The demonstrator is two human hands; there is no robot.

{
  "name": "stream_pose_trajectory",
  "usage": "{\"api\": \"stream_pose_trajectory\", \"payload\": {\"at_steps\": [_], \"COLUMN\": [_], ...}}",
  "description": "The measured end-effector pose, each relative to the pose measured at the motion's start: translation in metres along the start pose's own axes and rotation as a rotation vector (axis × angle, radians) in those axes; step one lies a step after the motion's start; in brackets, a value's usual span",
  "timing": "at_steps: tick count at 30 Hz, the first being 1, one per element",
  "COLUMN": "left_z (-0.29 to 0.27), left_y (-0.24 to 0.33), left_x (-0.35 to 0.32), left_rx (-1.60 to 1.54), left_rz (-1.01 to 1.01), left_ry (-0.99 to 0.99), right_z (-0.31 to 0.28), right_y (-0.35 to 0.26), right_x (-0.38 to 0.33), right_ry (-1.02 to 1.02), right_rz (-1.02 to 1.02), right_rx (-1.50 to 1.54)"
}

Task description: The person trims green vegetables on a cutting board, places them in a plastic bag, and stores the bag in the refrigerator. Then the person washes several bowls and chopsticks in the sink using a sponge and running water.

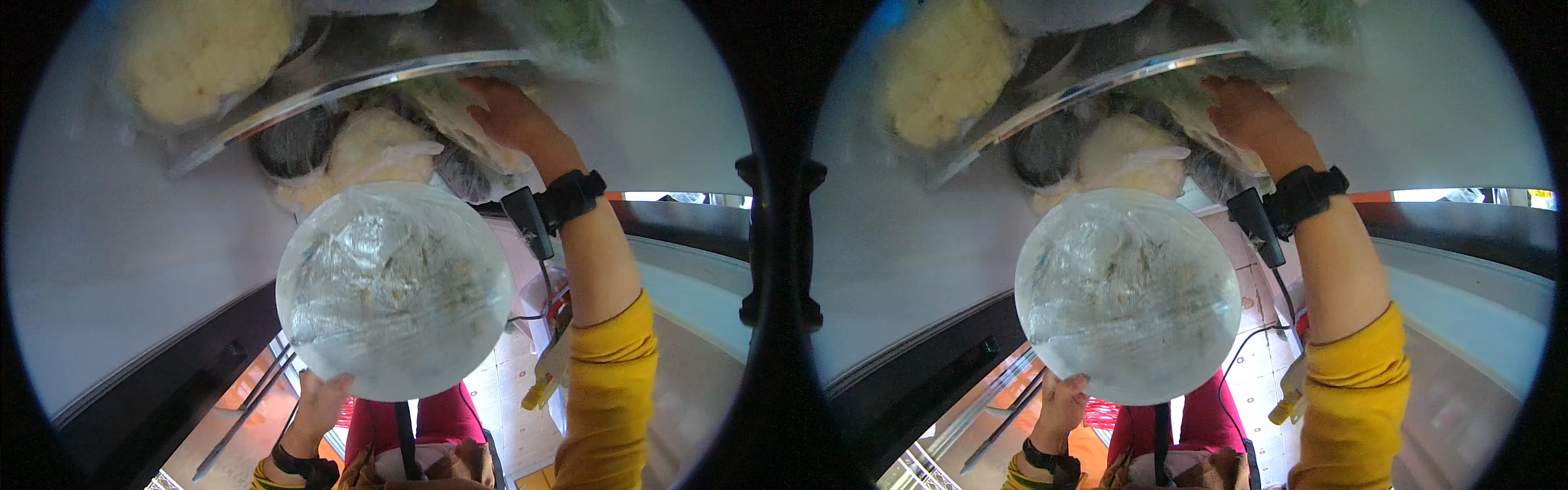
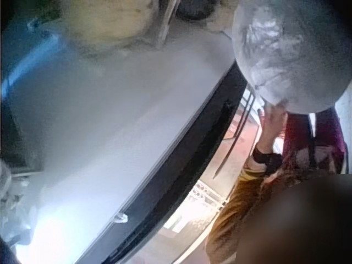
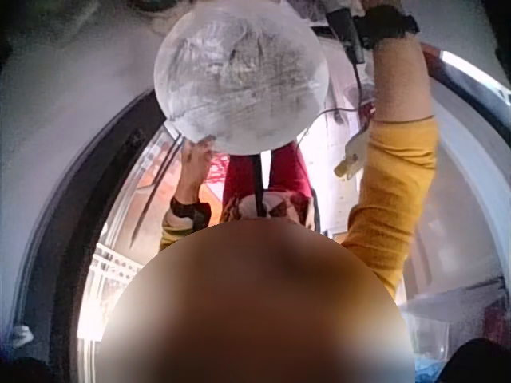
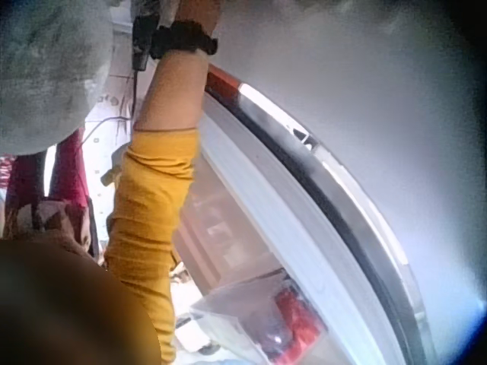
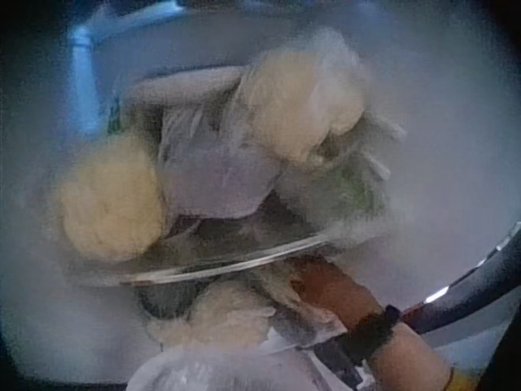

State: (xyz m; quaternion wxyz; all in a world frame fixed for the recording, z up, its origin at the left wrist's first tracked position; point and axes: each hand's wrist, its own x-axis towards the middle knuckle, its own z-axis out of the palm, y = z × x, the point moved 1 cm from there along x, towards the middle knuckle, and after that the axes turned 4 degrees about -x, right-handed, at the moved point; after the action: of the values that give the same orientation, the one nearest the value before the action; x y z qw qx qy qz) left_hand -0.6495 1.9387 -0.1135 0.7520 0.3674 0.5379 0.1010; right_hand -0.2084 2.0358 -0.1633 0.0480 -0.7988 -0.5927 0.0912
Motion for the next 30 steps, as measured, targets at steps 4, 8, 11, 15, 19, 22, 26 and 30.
{"api": "stream_pose_trajectory", "payload": {"at_steps": [4, 8, 11, 15, 19, 22, 26, 30], "left_z": [0.025, 0.055, 0.071, 0.092, 0.109, 0.116, 0.113, 0.107], "left_y": [0.028, 0.049, 0.068, 0.097, 0.128, 0.142, 0.156, 0.170], "left_x": [0.026, 0.071, 0.102, 0.142, 0.181, 0.209, 0.248, 0.286], "left_rx": [-0.292, -0.418, -0.374, -0.327, -0.294, -0.320, -0.346, -0.297], "left_rz": [-0.037, 0.125, 0.095, 0.123, 0.212, 0.221, 0.214, 0.168], "left_ry": [-0.076, -0.123, -0.188, -0.203, -0.336, -0.393, -0.457, -0.430], "right_z": [-0.029, -0.043, -0.031, -0.021, -0.022, -0.014, 0.004, 0.024], "right_y": [0.011, 0.002, -0.029, -0.074, -0.066, -0.048, -0.033, -0.028], "right_x": [-0.025, -0.077, -0.119, -0.134, -0.106, -0.074, -0.042, -0.013], "right_ry": [0.015, 0.265, 0.400, 0.386, 0.236, 0.211, 0.217, 0.262], "right_rz": [0.230, 0.490, 0.637, 0.655, 0.738, 0.600, 0.593, 0.546], "right_rx": [0.286, 0.771, 1.010, 1.497, 1.624, 1.712, 1.788, 1.898]}}
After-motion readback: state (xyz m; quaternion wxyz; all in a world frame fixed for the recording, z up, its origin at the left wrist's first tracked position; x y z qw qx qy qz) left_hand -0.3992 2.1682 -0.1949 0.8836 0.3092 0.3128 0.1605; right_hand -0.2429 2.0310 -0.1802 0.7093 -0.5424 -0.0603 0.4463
